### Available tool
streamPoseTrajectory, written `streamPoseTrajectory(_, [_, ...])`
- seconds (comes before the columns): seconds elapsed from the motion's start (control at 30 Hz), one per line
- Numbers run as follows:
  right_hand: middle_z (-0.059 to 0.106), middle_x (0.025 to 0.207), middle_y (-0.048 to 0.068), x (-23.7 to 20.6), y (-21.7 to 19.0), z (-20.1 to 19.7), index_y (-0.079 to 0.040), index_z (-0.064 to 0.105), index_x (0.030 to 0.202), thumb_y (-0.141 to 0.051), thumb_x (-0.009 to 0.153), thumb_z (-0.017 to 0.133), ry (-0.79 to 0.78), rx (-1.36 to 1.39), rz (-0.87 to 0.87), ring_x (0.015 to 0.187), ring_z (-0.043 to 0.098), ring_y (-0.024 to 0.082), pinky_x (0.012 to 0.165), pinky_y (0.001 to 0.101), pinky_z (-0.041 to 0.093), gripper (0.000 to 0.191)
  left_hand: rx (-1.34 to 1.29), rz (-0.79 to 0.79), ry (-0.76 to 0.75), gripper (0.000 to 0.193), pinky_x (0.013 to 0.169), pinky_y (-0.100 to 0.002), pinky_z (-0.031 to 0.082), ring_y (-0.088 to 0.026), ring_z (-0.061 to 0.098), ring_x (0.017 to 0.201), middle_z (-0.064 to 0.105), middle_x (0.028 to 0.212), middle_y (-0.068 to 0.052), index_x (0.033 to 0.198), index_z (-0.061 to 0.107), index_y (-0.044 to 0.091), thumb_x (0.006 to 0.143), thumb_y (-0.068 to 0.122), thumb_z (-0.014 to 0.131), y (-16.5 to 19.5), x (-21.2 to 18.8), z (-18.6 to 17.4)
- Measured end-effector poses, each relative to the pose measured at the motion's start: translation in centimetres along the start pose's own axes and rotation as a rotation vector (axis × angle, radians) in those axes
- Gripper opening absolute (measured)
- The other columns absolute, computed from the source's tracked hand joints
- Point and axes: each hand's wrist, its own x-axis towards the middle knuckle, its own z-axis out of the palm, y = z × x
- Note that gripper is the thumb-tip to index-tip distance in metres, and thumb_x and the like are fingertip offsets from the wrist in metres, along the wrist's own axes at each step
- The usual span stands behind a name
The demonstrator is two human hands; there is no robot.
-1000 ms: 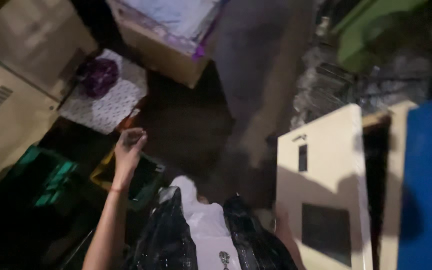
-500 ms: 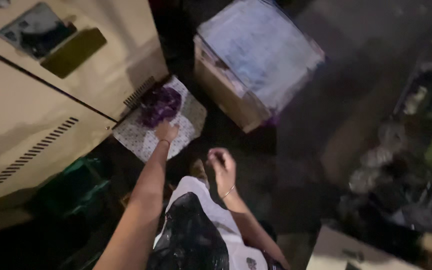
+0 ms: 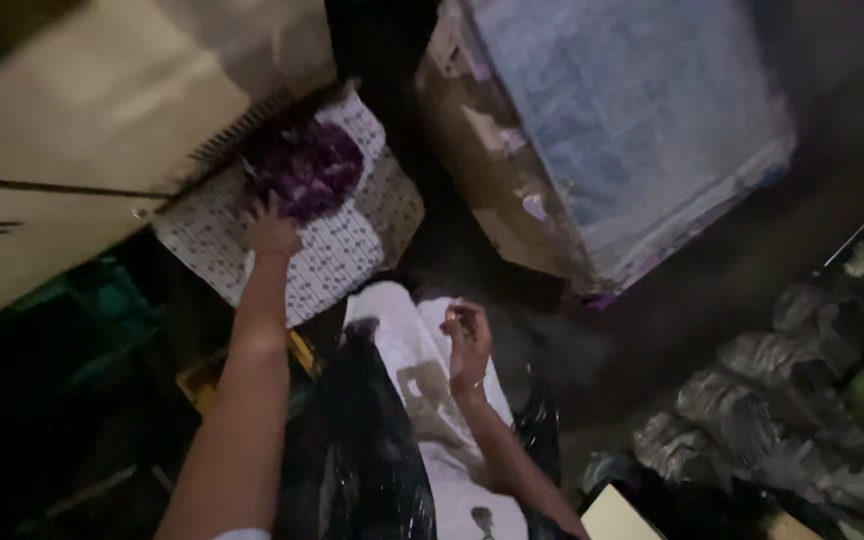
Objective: The person retrieves small metal parts from a machine, then uses a dial caliper to measure their dimensions on a workbench. The person repeatedly measures the parts and places them back into the machine.
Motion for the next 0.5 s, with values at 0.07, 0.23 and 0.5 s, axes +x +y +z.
streamPoseTrajectory(0.07, [0.067, 0.1, 0.007, 2.7, 1.3, 0.6, -0.002, 0.064, 0.11, -0.009, 0.099, 0.065, -0.007, -0.064, 0.037, 0.087, 0.063, 0.014, 0.079, 0.0319, 0.054, 0.013, -0.206, -0.072, -0.104, 0.046, 0.123, -0.068, 0.012, -0.044, 0.013, 0.156, 0.005, 0.176, -0.013, 0.135, 0.067, 0.025, 0.092, 0.041, 0.067, 0.3, 2.5, 1.3])
streamPoseTrajectory(0.23, [0.066, 0.103, 0.005, 5.0, 3.1, -0.4, -0.002, 0.063, 0.111, -0.008, 0.099, 0.065, -0.111, -0.017, -0.076, 0.091, 0.063, 0.013, 0.082, 0.0313, 0.055, 0.014, -0.419, -0.096, -0.214, 0.05, 0.12, -0.06, 0.019, -0.038, 0.022, 0.152, 0.018, 0.17, -0.011, 0.136, 0.067, 0.021, 0.092, 0.043, 0.068, 1.2, 3.2, 3.4])
streamPoseTrajectory(0.5, [0.068, 0.101, 0.006, 9.3, -8.6, -6.3, -0.005, 0.062, 0.12, -0.013, 0.098, 0.07, -0.553, -0.107, -0.078, 0.093, 0.066, 0.015, 0.082, 0.0305, 0.057, 0.025, -1.056, 0.31, 0.011, 0.056, 0.116, -0.047, 0.031, -0.028, 0.037, 0.146, 0.039, 0.161, -0.009, 0.137, 0.068, 0.015, 0.091, 0.046, 0.069, 1.8, -6.7, -10.3])
